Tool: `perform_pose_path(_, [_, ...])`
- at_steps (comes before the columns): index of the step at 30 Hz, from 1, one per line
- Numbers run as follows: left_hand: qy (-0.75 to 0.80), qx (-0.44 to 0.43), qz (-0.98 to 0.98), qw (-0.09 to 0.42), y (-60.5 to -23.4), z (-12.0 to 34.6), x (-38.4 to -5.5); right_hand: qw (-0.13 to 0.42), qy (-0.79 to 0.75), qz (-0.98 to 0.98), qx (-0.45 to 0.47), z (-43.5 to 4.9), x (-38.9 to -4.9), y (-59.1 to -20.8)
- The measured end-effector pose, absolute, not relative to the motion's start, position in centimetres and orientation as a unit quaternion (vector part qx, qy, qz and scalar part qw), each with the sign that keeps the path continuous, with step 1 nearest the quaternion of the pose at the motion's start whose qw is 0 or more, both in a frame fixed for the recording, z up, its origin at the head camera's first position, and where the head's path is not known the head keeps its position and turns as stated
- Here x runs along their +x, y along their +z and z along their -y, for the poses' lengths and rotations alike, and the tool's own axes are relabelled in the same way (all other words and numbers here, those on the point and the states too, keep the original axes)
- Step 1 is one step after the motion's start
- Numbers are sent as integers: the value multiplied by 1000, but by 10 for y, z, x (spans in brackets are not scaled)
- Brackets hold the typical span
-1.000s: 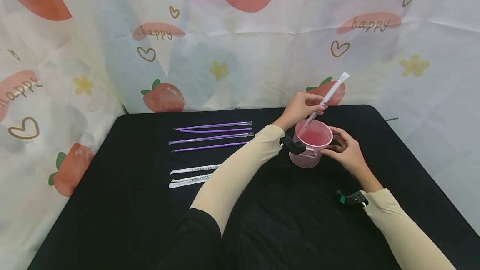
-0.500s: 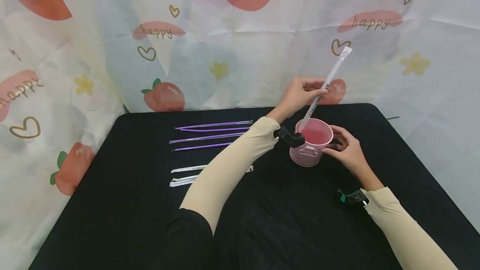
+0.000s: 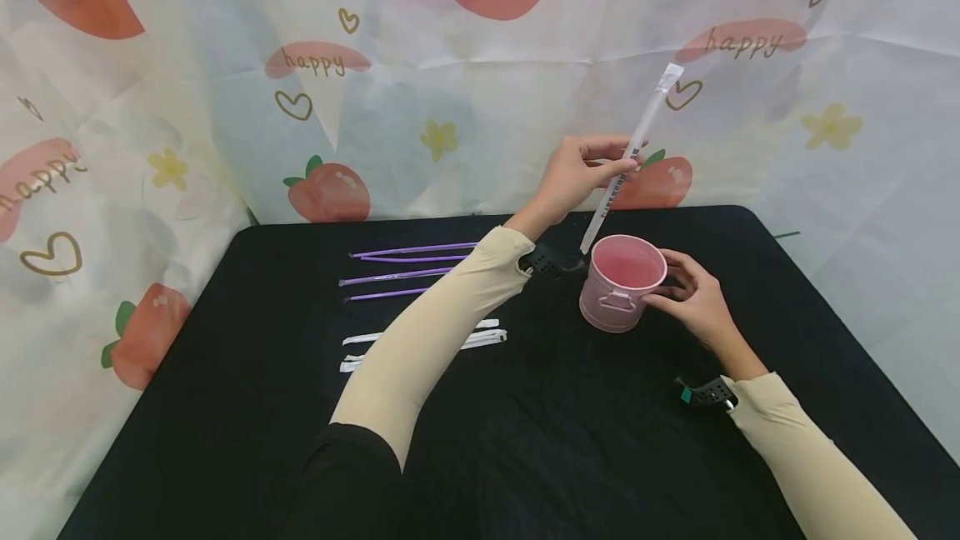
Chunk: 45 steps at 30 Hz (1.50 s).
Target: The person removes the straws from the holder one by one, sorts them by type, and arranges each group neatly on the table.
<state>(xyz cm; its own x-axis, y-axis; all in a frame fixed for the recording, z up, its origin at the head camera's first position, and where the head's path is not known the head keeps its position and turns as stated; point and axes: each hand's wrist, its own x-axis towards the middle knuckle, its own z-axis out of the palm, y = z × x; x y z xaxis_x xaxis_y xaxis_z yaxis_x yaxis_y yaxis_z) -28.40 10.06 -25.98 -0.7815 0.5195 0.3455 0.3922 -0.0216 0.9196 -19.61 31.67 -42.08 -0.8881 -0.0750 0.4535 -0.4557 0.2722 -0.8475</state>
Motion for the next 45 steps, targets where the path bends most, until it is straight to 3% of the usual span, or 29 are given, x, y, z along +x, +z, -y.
perform_pose_path(32, [506,324,-793,102,-325,12,-255,168,579,780,171,-315,-197,-422])
perform_pose_path(45, [451,313,-819,166,-352,58,-244,168,587,773,171,-314,-197,-421])
